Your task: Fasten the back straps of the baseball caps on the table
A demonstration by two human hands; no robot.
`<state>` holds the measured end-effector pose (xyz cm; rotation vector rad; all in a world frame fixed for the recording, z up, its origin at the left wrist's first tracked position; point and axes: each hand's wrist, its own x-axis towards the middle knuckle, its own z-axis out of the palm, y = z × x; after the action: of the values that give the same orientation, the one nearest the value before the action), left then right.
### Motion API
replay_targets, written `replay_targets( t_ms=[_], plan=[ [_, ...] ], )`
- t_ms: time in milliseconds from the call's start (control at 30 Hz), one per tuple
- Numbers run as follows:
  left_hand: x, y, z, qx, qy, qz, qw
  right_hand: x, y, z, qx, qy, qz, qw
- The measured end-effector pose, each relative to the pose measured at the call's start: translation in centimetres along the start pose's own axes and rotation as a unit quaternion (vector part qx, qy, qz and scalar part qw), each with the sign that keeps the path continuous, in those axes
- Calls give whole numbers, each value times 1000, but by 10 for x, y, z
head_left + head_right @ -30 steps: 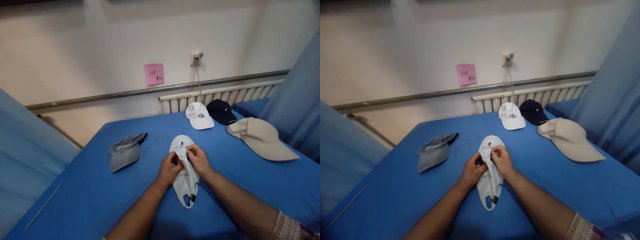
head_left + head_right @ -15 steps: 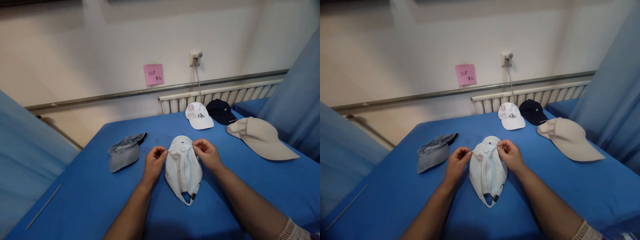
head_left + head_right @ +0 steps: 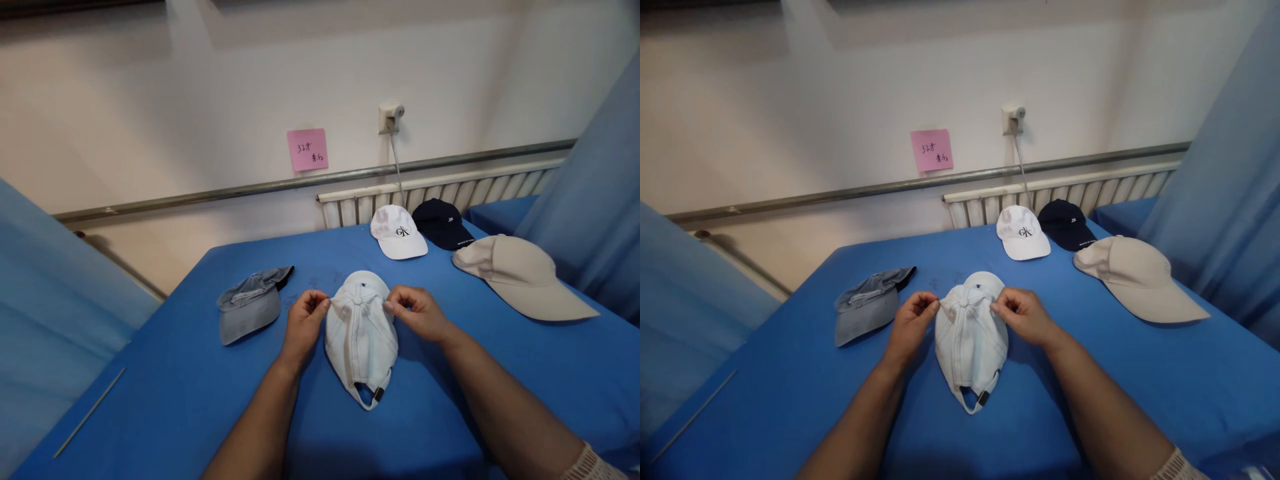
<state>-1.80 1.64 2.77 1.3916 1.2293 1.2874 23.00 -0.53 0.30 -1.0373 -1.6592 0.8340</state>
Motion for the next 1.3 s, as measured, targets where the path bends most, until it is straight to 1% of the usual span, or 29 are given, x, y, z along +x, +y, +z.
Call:
replay_targets(
  t_ms=[33, 167, 233, 333, 467, 567, 633, 700, 733, 767, 800, 833, 867, 900, 933, 967, 1000, 1067, 1133, 1233, 1300],
  plan=[
    [0, 0, 0, -1, -3, -2, 1000, 0, 0, -1, 7, -11, 11, 1000],
    [0, -1, 1, -6, -10, -11, 1000, -2, -3, 0, -14, -91, 41, 995],
    [0, -1, 1, -4, -5, -10, 1000, -2, -4, 3, -4, -103, 47, 994],
    [2, -1, -2, -8, 10, -8, 1000, -2, -5, 2, 63, -113, 69, 989],
    [5, 1, -8, -30, 19, -11, 999, -2, -3, -11, 169, -180, 117, 962],
    [5, 2, -11, -34, -1, -13, 999, -3, 0, -18, 198, -234, 145, 941],
    [5, 3, -13, -31, -21, -19, 999, -4, 2, -18, 208, -262, 154, 930],
    [6, 2, -15, -23, -40, -23, 999, -5, 2, -15, 225, -270, 149, 924],
    [7, 2, -16, -15, -46, -24, 999, -5, 3, -12, 235, -255, 142, 927],
    [8, 1, -17, -4, -49, -22, 999, -4, 4, -10, 242, -221, 136, 935],
    [8, 1, -18, 6, -51, -19, 998, -2, 8, -8, 240, -167, 131, 947],
    [9, 0, -19, 16, -54, -15, 998, 1, 12, -5, 224, -95, 130, 961],
    [10, -1, -20, 25, -56, -12, 998, 4, 19, -3, 193, -13, 133, 972],
    [10, -3, -21, 32, -58, -8, 998, 8, 27, -1, 146, 66, 140, 977],
    [11, -4, -22, 38, -60, -4, 997, 11, 37, 1, 87, 139, 149, 975],
    [11, -5, -22, 44, -59, 1, 997, 15, 47, 3, 27, 194, 158, 968],
    [11, -7, -22, 49, -55, 8, 997, 17, 56, 5, -20, 220, 165, 961],
    [13, -10, -21, 56, -39, 21, 997, 20, 70, 9, -59, 225, 164, 959],
    [14, -12, -20, 63, -23, 27, 997, 20, 75, 14, -75, 211, 140, 965],
    [15, -12, -19, 76, 10, 32, 997, 16, 67, 21, -78, 172, 103, 977],
    [13, -8, -20, 94, 33, 50, 994, 13, 60, 26, -76, 144, 99, 982]
  ],
)
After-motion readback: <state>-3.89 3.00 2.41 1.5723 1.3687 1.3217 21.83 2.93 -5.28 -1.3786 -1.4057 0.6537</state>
